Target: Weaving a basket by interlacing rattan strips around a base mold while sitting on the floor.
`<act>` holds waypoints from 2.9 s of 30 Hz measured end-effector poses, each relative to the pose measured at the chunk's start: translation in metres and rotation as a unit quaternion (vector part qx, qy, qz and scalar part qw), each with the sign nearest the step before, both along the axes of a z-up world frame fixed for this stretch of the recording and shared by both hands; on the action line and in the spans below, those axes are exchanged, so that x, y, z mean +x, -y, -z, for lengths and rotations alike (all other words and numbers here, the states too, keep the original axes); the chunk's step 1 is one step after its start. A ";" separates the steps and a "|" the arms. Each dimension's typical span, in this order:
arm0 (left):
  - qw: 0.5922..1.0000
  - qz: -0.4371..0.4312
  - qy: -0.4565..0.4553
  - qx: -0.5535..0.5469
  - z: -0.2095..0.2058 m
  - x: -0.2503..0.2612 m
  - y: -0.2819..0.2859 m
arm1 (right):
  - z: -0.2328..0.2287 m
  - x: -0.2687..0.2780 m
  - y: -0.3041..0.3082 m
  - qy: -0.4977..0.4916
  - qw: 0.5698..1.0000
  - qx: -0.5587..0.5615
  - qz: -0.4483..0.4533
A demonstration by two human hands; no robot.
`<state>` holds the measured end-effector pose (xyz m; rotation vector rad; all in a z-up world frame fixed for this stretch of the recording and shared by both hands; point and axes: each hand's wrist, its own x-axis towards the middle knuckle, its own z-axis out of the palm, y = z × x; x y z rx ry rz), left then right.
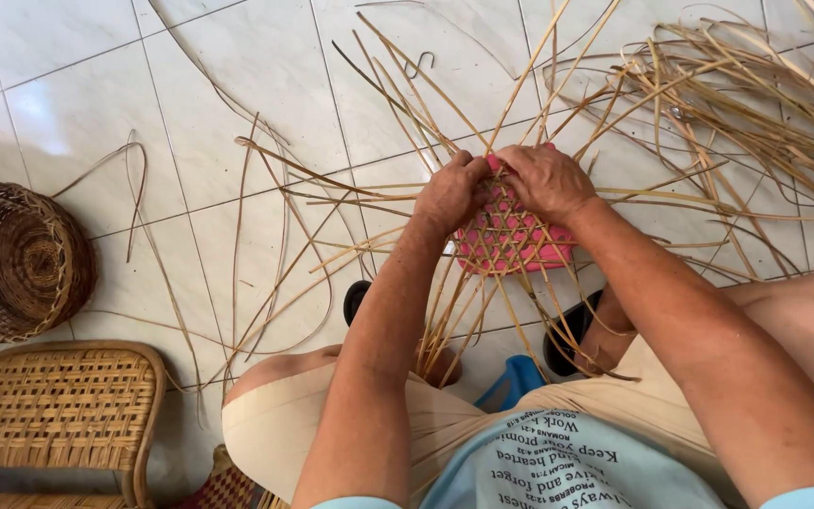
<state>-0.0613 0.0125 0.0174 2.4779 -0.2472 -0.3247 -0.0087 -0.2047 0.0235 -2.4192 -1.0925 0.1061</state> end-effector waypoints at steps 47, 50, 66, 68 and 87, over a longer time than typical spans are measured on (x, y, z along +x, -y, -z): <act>0.986 -0.026 0.016 0.167 0.006 0.034 -0.021 | 0.012 -0.011 -0.001 -0.155 0.983 -0.044 0.089; 0.963 0.008 0.174 0.204 -0.034 0.035 -0.013 | 0.008 -0.017 0.000 -0.126 0.989 -0.025 0.072; 0.995 -0.034 0.074 0.065 -0.007 0.006 0.012 | 0.029 -0.006 0.004 -0.175 0.981 0.008 0.083; 0.992 -0.005 0.102 0.071 -0.008 0.008 0.011 | 0.035 -0.005 0.004 -0.172 0.981 0.005 0.086; 0.945 0.136 0.233 0.187 0.031 0.018 0.012 | 0.030 -0.006 0.002 -0.180 0.979 -0.001 0.100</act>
